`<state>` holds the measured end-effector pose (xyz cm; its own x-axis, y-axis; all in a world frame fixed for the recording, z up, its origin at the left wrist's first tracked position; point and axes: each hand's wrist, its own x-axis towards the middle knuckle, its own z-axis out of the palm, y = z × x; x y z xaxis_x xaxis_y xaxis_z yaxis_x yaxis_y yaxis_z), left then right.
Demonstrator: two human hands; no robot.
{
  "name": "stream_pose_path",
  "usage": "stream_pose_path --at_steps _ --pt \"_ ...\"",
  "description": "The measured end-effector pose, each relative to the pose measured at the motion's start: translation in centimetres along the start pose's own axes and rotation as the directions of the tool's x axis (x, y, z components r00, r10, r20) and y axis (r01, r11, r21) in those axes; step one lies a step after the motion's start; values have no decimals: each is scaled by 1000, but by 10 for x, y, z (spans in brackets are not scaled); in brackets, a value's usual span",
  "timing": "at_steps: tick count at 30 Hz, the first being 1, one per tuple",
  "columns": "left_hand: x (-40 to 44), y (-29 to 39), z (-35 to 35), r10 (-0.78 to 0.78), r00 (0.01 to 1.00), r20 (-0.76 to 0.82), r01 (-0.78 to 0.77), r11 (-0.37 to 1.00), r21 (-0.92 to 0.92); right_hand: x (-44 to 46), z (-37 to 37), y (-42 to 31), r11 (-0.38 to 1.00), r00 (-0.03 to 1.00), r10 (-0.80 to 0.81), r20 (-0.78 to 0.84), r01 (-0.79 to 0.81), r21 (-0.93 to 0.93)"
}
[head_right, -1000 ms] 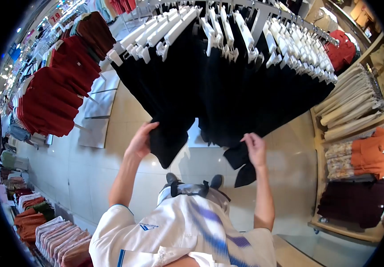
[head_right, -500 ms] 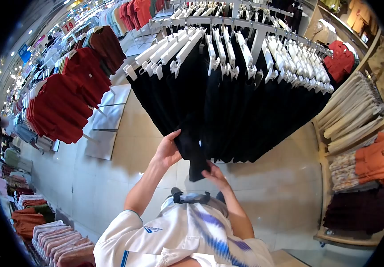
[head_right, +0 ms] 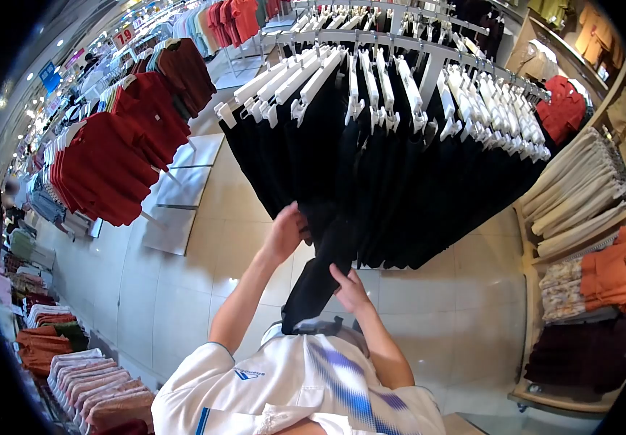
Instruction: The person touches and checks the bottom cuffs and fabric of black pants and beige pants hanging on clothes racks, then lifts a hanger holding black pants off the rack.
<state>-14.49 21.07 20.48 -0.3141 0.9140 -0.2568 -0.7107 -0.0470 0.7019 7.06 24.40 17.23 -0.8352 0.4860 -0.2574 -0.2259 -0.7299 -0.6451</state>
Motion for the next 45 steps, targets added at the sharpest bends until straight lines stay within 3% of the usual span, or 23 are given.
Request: stream_pose_path --at_steps 2,4,5,7,9,11,14,19,21,22,23,24,25,26,28,29,30,32,34,35,39,41,45 --pt "-31 -19 6 93 995 -21 -82 948 307 -1 12 -16 976 999 -15 -28 20 219" --pt "-67 -31 1 -63 996 60 36 929 368 -1 21 -28 963 999 -6 -44 18 271" --pt "-84 -34 -7 -118 992 35 81 839 538 1 23 -33 955 999 -13 -32 22 296" --pt "-114 -61 -34 -65 996 58 17 793 609 4 18 -31 940 997 -10 -76 36 339" --pt "-127 -61 -32 -9 997 79 -46 743 667 8 18 -32 944 994 -44 -102 75 322" --pt "-141 -37 1 -89 995 42 31 687 726 13 17 -34 953 986 -85 -142 122 277" --pt "-145 -31 5 -75 993 -91 116 759 641 24 9 -43 958 982 -132 -136 162 238" --pt "-147 -20 5 -78 993 -85 114 757 644 35 4 -46 967 992 14 -125 18 255" --pt "-143 -18 22 1 992 -123 53 899 435 41 0 -34 981 982 110 -154 -83 175" --pt "-138 -20 22 5 991 -132 53 901 431 41 -6 -24 981 981 119 -150 -93 173" --pt "-131 -24 19 65 993 -100 -13 891 455 39 -14 -12 979 976 144 -165 -164 -120" --pt "-124 -27 20 125 990 -65 -79 876 477 37 -7 -10 889 970 159 -184 -222 -401" --pt "-117 -29 24 201 978 -54 -155 876 456 35 -3 -13 887 969 165 -182 -226 -404" --pt "-113 -30 24 204 977 -59 -156 878 453 29 1 -18 732 988 1 -155 -107 -673" --pt "-107 -30 22 229 970 -79 -145 812 565 11 26 -36 192 964 -262 40 93 -977" --pt "-105 -28 24 226 971 -83 -141 814 564 8 34 -42 262 931 -337 143 238 -935" --pt "-105 -24 31 208 974 -86 -127 824 552 4 47 -49 265 932 -334 137 233 -936" --pt "-102 -25 34 181 980 -83 -108 835 539 -2 77 -59 176 847 -343 406 483 -858" --pt "-96 -28 34 350 936 -37 -250 734 631 -3 84 -53 129 846 -329 420 481 -867" --pt "-97 -27 32 287 954 -86 -182 783 595 1 81 -48 118 837 -335 433 493 -862" --pt "-97 -27 23 314 940 -135 -169 772 613 4 78 -37 54 822 -344 454 500 -864" --pt "-98 -26 19 409 912 -28 -206 517 831 6 74 -32 3 809 -360 465 499 -866" --pt "-106 -10 32 366 927 87 -262 463 847 8 75 -39 86 806 -427 411 488 -869"
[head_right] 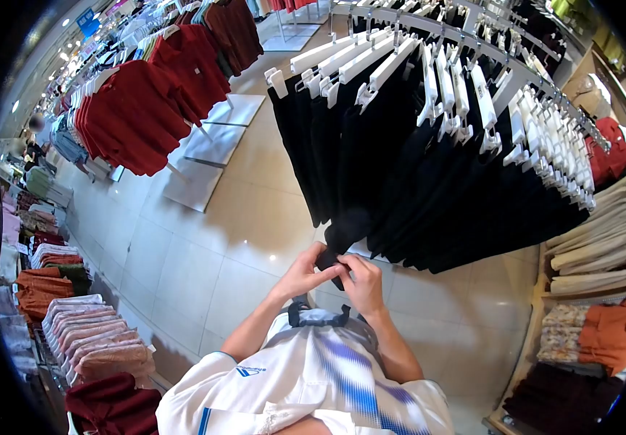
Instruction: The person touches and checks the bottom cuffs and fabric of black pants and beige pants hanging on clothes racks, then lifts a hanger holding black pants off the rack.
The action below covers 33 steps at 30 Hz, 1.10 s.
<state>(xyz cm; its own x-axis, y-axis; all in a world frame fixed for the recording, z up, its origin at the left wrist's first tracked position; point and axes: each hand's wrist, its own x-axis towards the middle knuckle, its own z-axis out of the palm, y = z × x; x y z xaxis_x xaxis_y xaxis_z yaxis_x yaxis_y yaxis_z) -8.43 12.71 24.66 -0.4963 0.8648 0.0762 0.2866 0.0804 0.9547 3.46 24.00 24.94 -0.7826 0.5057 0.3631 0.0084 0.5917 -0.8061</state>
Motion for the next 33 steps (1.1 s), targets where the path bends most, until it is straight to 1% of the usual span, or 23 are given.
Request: stream_pose_path --at_steps 1,3,4,5,7,9,10,11,13,15,16,17,18,19,21,23,24,27,28,29,30,32,33 --pt "1 -1 -1 -1 1000 -1 1 1000 -2 2 -1 -2 1000 1000 6 -9 -6 0" --pt "3 -6 -2 -4 999 35 8 995 -96 4 -2 2 1000 1000 18 -20 -18 12" --pt "3 -9 -4 -67 992 102 84 983 -163 5 -2 3 997 999 41 -24 -40 59" --pt "2 -9 -6 -72 992 105 89 982 -166 6 -2 4 992 997 66 -28 -62 106" --pt "1 0 -10 -28 985 173 79 952 -294 8 -4 2 987 993 111 -31 -106 124" --pt "0 -1 -11 -47 981 186 96 960 -265 11 -7 1 982 990 140 -25 -135 128" --pt "1 -5 -12 -1 988 157 41 968 -249 12 -7 0 985 992 122 -39 -116 126" --pt "3 -8 -13 46 991 129 -15 973 -231 14 -6 0 969 985 167 -31 -158 192" --pt "6 1 -21 16 987 157 22 971 -240 19 -7 -2 956 981 190 -23 -180 231" --pt "10 -2 -21 -28 985 172 86 936 -340 22 -9 -2 954 980 195 -29 -182 240" --pt "11 1 -20 -24 989 148 83 912 -402 25 -10 -3 959 985 169 -24 -159 233" --pt "13 3 -21 -25 988 155 86 911 -404 27 -11 -4 965 990 140 -19 -132 227" --pt "15 5 -21 -48 987 154 111 897 -429 27 -11 -3 932 980 196 32 -196 304" --pt "16 8 -22 -72 986 150 133 882 -452 28 -11 -2 932 980 198 30 -198 303" --pt "18 10 -20 -68 990 126 120 871 -476 32 -9 -2 927 986 163 33 -165 338" --pt "19 8 -20 -135 980 144 194 796 -574 38 -9 -4 934 988 155 10 -150 326" --pt "20 7 -20 -163 978 128 208 785 -583 40 -9 -2 927 988 152 -6 -141 349" --pt "24 2 -21 -143 982 119 186 799 -572 43 -7 3 918 991 133 -14 -118 378" --pt "25 6 -21 -170 978 120 208 767 -607 43 -6 2 884 985 174 0 -156 441" --pt "27 7 -20 -169 978 121 207 767 -607 43 -5 0 843 977 212 18 -193 501" --pt "29 8 -18 -163 981 102 191 771 -608 42 -3 -3 844 977 212 18 -193 501" --pt "31 15 -16 -176 982 63 175 748 -641 39 -1 -9 845 987 142 -76 -81 528" --pt "31 13 -15 -176 982 64 176 747 -641 37 -2 -10 845 987 144 -76 -83 528"
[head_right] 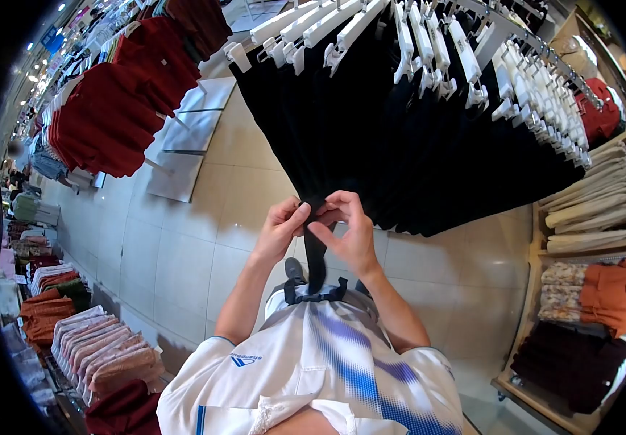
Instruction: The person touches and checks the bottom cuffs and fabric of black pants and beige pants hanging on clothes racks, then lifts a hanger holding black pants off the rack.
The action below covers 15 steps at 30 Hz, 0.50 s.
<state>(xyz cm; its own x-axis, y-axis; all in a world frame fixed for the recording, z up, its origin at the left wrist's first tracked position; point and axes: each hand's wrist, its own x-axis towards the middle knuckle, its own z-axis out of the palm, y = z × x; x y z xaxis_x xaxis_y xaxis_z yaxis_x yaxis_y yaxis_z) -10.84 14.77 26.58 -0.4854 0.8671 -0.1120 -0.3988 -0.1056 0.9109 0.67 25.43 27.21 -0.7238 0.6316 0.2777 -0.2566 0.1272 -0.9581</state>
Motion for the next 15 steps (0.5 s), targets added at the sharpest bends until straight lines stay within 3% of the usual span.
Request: stream_pose_path --at_steps 3,6,9,11,15 --pt "3 -10 -2 21 1000 -16 -19 998 62 -3 -3 0 968 997 39 71 -21 -250" --pt "6 -12 -6 7 1000 0 -7 997 79 -1 -12 4 974 987 117 115 -92 -205" --pt "9 -11 -14 -41 999 22 40 998 57 1 -20 9 977 979 203 18 -201 -77" --pt "14 -9 -18 8 998 54 -19 976 215 5 -28 16 977 977 201 -76 -205 -49" --pt "21 -7 -17 188 980 59 -196 887 418 7 -40 15 970 970 240 -29 -241 -28"
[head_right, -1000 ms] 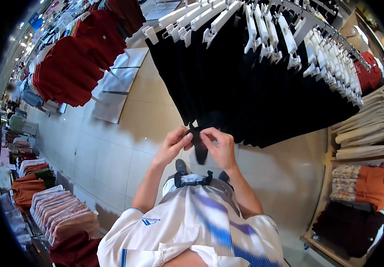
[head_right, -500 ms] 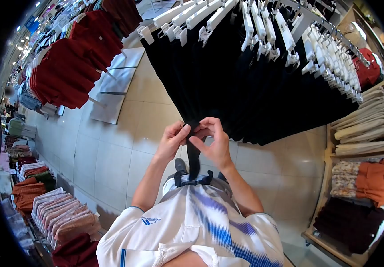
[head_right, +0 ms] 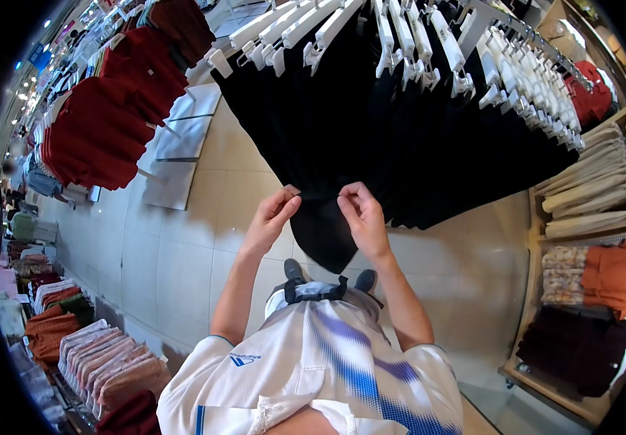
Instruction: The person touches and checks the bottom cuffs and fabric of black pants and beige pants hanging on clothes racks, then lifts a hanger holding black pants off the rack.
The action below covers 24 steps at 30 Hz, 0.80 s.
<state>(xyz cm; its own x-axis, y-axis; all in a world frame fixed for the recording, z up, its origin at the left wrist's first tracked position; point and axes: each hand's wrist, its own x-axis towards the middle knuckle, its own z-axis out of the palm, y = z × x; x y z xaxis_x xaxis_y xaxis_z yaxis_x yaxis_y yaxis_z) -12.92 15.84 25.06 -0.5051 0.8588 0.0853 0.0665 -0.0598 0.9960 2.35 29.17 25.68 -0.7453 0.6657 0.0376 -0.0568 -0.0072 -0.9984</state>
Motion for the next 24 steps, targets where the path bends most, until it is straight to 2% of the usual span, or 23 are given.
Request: stream_pose_path --at_steps 1,3,5,7,8,12,13,15,18,22,24 --pt "1 5 2 0 1000 3 0 1000 -1 1 -1 -1 1000 1000 1 -3 -1 0" --pt "2 13 6 -174 982 -70 166 980 -108 5 -2 -4 992 993 79 83 -87 93" --pt "6 5 2 -182 982 -53 171 971 -164 9 -8 -5 981 984 118 131 -136 137" --pt "10 6 2 -311 950 29 280 807 -520 12 -11 -12 966 972 152 180 -185 179" --pt "8 8 2 -314 947 67 293 762 -577 12 -13 -17 958 960 180 213 -220 181" --pt "13 14 7 -395 918 35 331 714 -617 15 -25 -18 949 926 221 305 -276 152" --pt "12 15 4 -373 924 84 343 709 -617 16 -28 -16 949 926 221 305 -277 153" --pt "11 17 -2 -351 927 129 353 704 -616 17 -31 -13 942 945 135 298 -216 258" --pt "10 19 -5 -297 936 190 351 732 -584 17 -30 -14 925 948 108 300 -206 319" --pt "9 22 -5 -288 947 140 320 823 -470 15 -28 -15 874 955 121 271 -232 426" --pt "8 20 -9 -275 956 106 294 866 -404 11 -29 -20 891 957 131 260 -228 392"
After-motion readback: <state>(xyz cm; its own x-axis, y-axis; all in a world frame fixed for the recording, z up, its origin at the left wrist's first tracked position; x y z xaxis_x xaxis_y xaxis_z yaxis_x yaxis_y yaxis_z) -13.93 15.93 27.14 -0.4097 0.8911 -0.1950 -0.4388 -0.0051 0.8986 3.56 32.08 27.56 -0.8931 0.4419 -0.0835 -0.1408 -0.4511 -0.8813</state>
